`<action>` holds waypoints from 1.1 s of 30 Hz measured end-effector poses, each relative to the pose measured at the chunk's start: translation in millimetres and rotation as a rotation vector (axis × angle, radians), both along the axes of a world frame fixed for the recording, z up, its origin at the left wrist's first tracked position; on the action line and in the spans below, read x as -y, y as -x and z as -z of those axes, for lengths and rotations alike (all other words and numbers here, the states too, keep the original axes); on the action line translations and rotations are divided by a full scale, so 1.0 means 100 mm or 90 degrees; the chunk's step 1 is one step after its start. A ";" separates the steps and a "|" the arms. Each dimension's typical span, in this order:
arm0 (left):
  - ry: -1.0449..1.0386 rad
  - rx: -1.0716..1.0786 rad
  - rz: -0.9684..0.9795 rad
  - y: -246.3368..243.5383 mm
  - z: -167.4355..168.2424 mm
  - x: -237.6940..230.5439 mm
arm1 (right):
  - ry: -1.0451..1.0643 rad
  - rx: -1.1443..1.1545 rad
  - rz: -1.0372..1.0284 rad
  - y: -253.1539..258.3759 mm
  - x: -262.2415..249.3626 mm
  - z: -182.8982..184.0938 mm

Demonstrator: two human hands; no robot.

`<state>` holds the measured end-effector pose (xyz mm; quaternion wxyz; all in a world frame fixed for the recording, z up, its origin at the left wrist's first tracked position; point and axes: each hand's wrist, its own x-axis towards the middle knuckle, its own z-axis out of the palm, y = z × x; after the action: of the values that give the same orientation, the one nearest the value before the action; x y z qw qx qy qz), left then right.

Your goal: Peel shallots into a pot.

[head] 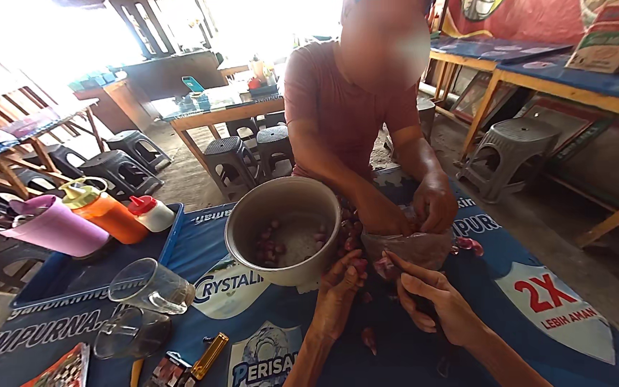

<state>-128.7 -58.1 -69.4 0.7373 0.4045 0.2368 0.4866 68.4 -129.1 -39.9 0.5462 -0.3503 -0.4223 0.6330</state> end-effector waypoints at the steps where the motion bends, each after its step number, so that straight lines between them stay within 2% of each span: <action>1: -0.009 -0.008 0.000 0.01 0.00 0.00 | -0.009 0.014 0.002 0.00 0.00 0.00; 9: -0.067 -0.035 -0.001 -0.01 -0.05 0.05 | -0.076 0.211 -0.048 0.05 -0.01 0.07; 17: -0.090 -0.075 -0.041 -0.02 0.01 0.04 | -0.080 0.252 -0.050 0.05 -0.03 0.11; 24: -0.093 -0.117 -0.088 -0.06 0.02 0.06 | -0.121 0.300 0.029 0.12 -0.04 0.17; 26: -0.096 -0.120 -0.083 -0.06 0.01 0.06 | -0.098 0.276 0.024 0.13 -0.03 0.16; 31: -0.091 -0.101 -0.027 -0.02 0.00 0.03 | 0.122 0.057 -0.064 0.03 -0.05 0.07; 33: -0.087 -0.095 -0.025 -0.02 -0.01 0.03 | 0.123 0.047 -0.071 0.01 -0.07 0.07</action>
<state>-127.1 -61.0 -68.3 0.6787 0.4842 0.2652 0.4843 67.8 -122.5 -46.8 0.4583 -0.4001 -0.3979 0.6867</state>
